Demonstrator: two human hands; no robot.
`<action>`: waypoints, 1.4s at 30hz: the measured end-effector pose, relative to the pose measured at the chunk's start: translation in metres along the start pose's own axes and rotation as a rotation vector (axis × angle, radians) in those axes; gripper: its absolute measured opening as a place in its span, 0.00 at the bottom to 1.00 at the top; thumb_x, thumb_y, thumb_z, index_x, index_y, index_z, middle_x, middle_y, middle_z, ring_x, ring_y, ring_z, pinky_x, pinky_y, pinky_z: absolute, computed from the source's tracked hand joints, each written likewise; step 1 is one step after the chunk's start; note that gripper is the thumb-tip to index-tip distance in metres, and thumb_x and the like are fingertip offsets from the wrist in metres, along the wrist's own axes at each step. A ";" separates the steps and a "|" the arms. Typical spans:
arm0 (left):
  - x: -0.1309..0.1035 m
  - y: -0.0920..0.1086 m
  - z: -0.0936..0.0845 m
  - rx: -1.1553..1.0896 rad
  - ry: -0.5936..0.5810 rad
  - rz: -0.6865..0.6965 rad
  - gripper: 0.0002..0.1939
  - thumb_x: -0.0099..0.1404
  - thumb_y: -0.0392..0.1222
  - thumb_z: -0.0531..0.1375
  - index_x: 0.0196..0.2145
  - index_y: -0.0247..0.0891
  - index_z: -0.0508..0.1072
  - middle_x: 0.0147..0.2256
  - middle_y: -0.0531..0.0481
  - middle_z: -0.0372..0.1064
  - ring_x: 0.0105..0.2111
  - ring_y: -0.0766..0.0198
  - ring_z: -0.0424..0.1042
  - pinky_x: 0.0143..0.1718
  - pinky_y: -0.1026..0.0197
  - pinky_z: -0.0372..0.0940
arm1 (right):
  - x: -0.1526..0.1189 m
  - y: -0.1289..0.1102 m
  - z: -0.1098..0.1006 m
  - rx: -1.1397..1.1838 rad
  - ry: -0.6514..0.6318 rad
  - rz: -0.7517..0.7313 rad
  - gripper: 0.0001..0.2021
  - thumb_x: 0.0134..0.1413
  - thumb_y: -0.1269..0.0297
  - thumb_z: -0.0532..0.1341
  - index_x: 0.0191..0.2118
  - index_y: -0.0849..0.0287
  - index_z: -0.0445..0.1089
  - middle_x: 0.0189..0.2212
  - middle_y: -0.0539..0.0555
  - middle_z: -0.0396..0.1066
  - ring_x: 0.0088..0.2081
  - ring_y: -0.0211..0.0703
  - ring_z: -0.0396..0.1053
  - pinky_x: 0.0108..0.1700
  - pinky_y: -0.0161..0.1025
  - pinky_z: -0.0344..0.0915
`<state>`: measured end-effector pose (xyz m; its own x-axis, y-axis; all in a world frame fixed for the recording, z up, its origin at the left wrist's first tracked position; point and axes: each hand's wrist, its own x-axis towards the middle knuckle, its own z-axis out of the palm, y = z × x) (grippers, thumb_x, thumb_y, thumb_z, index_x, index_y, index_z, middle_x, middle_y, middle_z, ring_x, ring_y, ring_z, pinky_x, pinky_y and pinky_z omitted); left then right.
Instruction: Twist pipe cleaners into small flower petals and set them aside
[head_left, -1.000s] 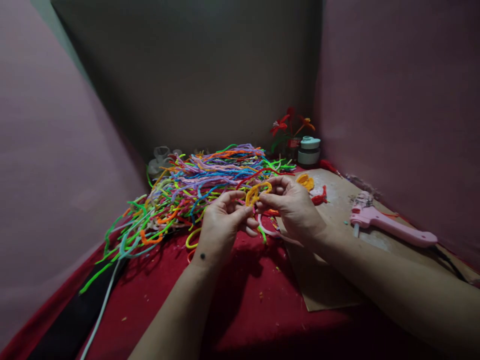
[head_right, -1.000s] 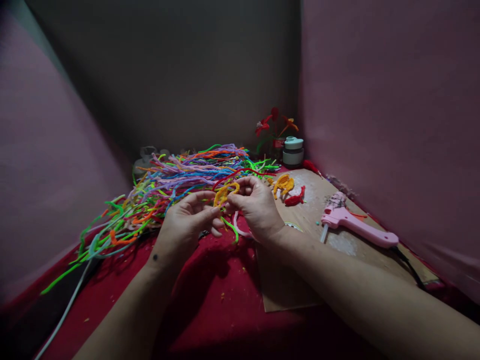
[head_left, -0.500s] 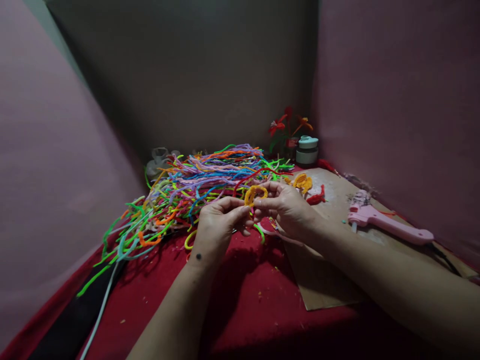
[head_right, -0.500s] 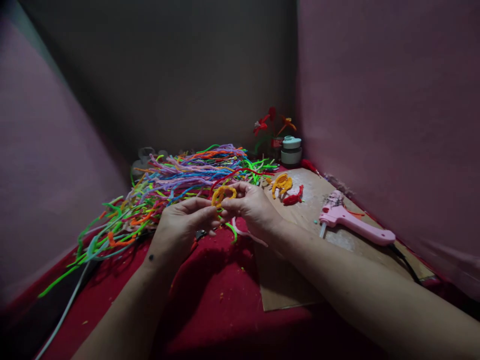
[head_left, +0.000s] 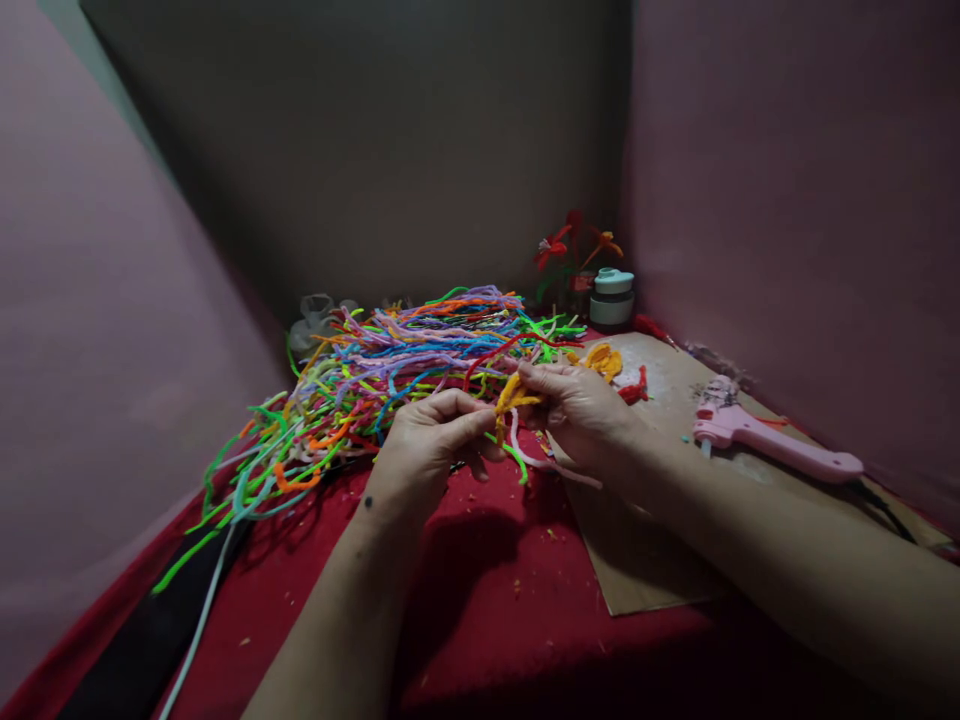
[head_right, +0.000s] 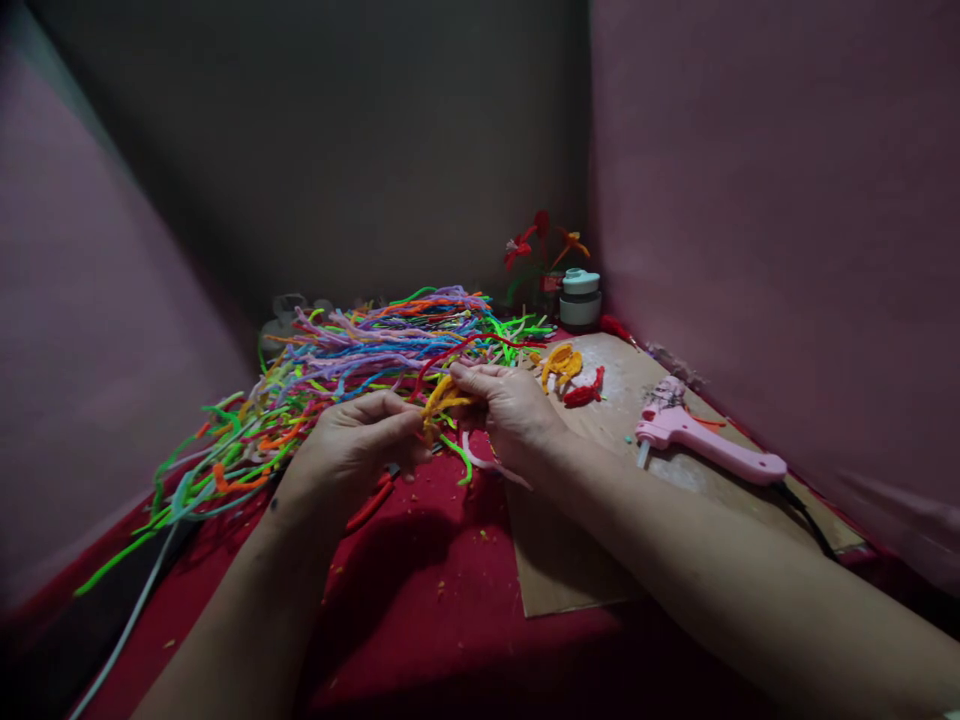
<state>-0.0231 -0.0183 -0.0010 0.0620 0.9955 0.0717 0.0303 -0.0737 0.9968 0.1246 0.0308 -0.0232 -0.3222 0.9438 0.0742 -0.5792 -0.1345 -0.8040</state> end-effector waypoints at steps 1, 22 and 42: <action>0.000 0.000 -0.001 -0.005 -0.004 -0.006 0.08 0.52 0.40 0.63 0.23 0.33 0.69 0.16 0.50 0.69 0.14 0.69 0.66 0.15 0.69 0.61 | 0.000 0.000 0.000 0.018 -0.001 -0.003 0.08 0.42 0.65 0.65 0.24 0.63 0.66 0.20 0.49 0.66 0.21 0.32 0.61 0.22 0.32 0.54; -0.001 0.010 -0.016 0.259 -0.141 -0.081 0.09 0.54 0.43 0.61 0.23 0.34 0.69 0.19 0.51 0.67 0.17 0.70 0.64 0.18 0.69 0.59 | -0.001 0.001 -0.002 -0.077 -0.084 -0.103 0.12 0.45 0.59 0.64 0.26 0.61 0.63 0.19 0.47 0.66 0.20 0.33 0.63 0.23 0.33 0.60; -0.002 0.000 0.005 0.466 -0.020 0.149 0.11 0.54 0.40 0.60 0.20 0.34 0.66 0.18 0.58 0.58 0.20 0.73 0.55 0.22 0.69 0.52 | -0.001 0.007 -0.002 -0.049 -0.075 0.001 0.15 0.41 0.64 0.66 0.18 0.61 0.59 0.13 0.44 0.53 0.17 0.28 0.47 0.20 0.33 0.42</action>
<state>-0.0184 -0.0210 -0.0015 0.1186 0.9710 0.2076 0.4627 -0.2391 0.8537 0.1223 0.0292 -0.0302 -0.3787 0.9183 0.1155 -0.5419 -0.1188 -0.8320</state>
